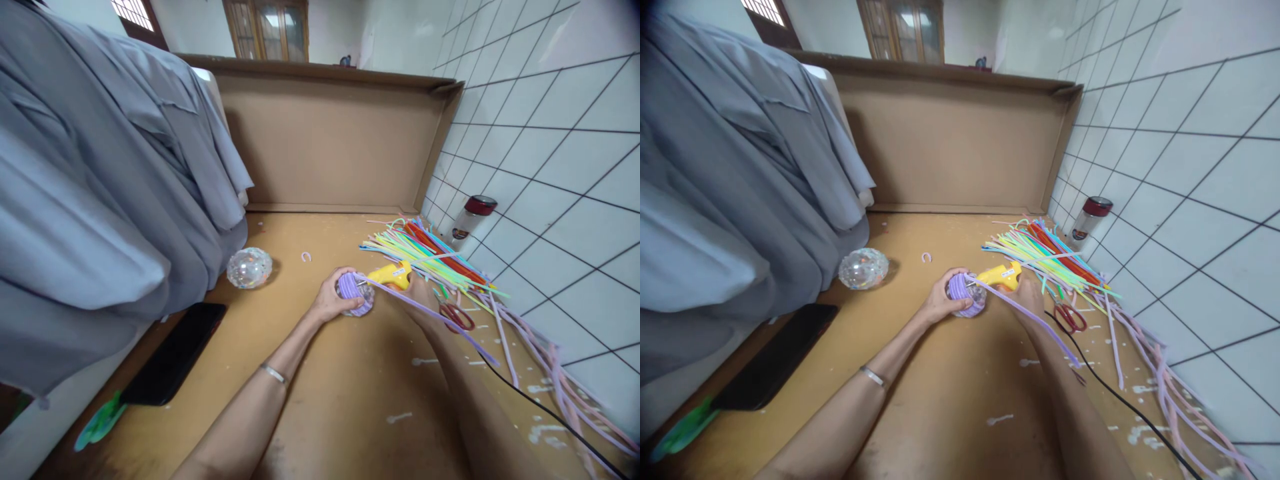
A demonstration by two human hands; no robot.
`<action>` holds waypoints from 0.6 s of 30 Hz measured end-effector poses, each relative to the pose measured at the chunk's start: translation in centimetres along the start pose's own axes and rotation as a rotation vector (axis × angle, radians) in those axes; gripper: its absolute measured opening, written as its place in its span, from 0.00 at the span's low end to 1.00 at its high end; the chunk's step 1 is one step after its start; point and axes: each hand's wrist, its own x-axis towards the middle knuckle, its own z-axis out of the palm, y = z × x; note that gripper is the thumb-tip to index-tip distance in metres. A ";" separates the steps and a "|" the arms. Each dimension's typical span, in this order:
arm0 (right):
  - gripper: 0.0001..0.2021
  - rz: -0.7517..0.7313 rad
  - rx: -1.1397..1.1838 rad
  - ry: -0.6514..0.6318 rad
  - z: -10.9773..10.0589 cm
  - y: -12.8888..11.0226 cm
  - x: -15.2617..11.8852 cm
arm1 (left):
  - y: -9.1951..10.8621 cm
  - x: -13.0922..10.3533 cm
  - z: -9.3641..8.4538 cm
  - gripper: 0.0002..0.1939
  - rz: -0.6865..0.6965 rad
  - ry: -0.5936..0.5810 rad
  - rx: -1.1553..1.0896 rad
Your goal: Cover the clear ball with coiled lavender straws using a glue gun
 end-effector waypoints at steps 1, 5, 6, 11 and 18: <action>0.20 0.008 -0.001 -0.007 0.0 -0.1 0.0 | 0.0 0.0 0.0 0.35 -0.001 0.002 0.003; 0.23 -0.009 0.043 -0.010 0.2 -0.2 0.0 | -0.1 0.0 0.0 0.35 0.007 0.004 0.007; 0.23 -0.012 0.048 -0.010 0.2 -0.2 0.0 | -0.1 0.0 0.0 0.35 0.009 0.003 0.005; 0.21 0.054 -0.032 0.013 -0.1 -0.6 -0.3 | -0.1 0.0 0.0 0.35 0.001 0.000 -0.005; 0.22 0.044 0.007 -0.026 -0.2 -0.9 -0.2 | 0.0 0.0 0.0 0.35 0.022 0.002 0.013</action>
